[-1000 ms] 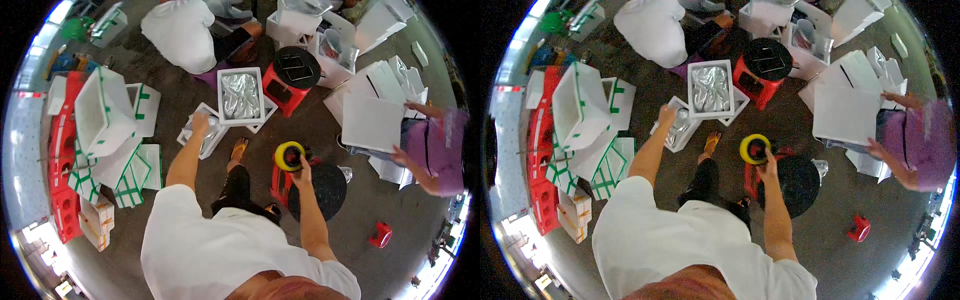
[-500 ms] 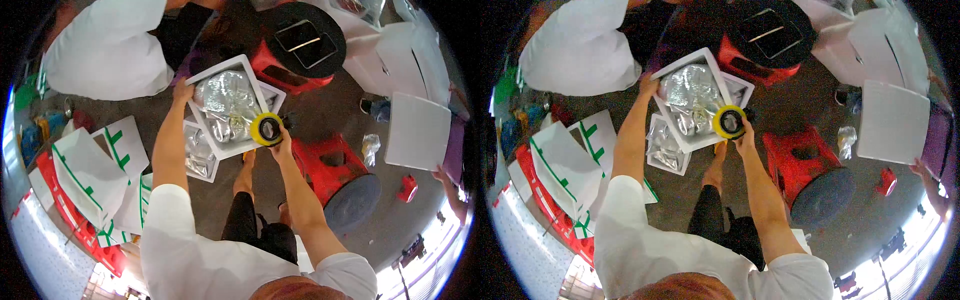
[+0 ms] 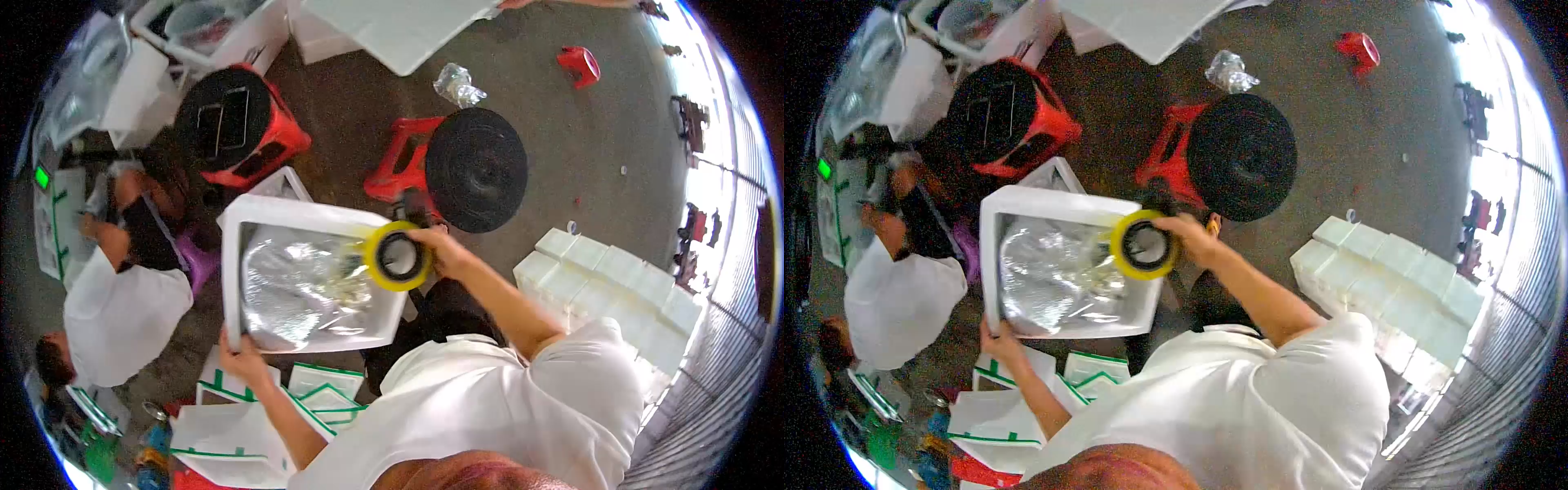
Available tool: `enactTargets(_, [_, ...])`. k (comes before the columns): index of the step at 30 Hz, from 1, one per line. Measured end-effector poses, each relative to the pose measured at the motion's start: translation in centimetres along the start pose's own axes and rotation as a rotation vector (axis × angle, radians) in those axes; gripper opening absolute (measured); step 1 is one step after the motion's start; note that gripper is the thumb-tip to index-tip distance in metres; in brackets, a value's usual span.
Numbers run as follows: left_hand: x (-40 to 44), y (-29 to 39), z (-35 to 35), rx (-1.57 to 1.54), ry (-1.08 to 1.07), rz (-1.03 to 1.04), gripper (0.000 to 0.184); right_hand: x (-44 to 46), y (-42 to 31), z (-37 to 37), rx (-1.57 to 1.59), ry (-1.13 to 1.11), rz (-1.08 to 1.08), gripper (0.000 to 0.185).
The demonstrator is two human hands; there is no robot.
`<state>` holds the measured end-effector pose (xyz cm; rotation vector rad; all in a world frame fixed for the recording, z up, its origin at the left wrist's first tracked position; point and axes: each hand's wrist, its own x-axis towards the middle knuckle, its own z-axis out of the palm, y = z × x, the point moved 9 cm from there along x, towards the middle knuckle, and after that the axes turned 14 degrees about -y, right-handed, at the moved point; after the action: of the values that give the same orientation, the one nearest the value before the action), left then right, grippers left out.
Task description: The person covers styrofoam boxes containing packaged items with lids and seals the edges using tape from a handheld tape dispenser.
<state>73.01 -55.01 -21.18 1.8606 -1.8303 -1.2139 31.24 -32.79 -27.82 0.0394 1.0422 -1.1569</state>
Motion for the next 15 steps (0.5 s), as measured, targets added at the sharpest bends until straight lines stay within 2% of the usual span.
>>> enactTargets(2, [-2.5,3.4,4.0,-0.199,-0.1,-0.053,0.048,-8.6,-6.0,0.8,0.045,0.169,0.051,0.036])
enactTargets(3, [-5.2,7.3,6.6,-0.308,-0.118,-0.151,0.047,-12.4,-7.0,-4.3,-0.085,0.219,-0.013,0.036])
enactTargets(4, [-4.8,7.4,10.0,-0.301,-0.233,-0.102,0.047,-15.7,-10.4,-4.2,-0.108,0.279,-0.153,0.033])
enactTargets(5, [-6.0,12.6,12.7,-0.38,-0.295,-0.155,0.046,-19.0,-12.9,-6.3,-0.285,0.441,-0.162,0.033])
enactTargets(6, [-6.1,12.8,16.8,-0.445,-0.259,-0.014,0.045,-22.7,-14.7,-8.0,-0.273,0.565,-0.172,0.035])
enactTargets(7, [-6.2,13.9,20.3,-0.374,-0.258,0.021,0.042,-25.0,-14.8,-14.0,-0.266,0.686,-0.27,0.038])
enactTargets(8, [-6.7,16.8,23.8,-0.325,-0.333,0.018,0.04,-25.8,-15.4,-18.7,-0.299,0.66,-0.27,0.039])
enactTargets(9, [-6.0,19.7,26.6,-0.102,-0.177,0.341,0.037,-27.1,-18.1,-18.3,-0.353,0.501,-0.378,0.039])
enactTargets(11, [-8.6,27.9,31.4,-0.029,-0.339,0.266,0.038,-27.9,-20.2,-25.5,-0.419,0.506,-0.398,0.04])
enactTargets(13, [-7.8,28.6,38.6,-0.019,-0.42,0.285,0.044,-28.3,-21.1,-31.7,-0.321,0.495,-0.275,0.042])
enactTargets(15, [-8.9,30.3,42.0,0.109,-0.4,0.238,0.045,-28.4,-21.5,-33.9,-0.258,0.56,-0.327,0.041])
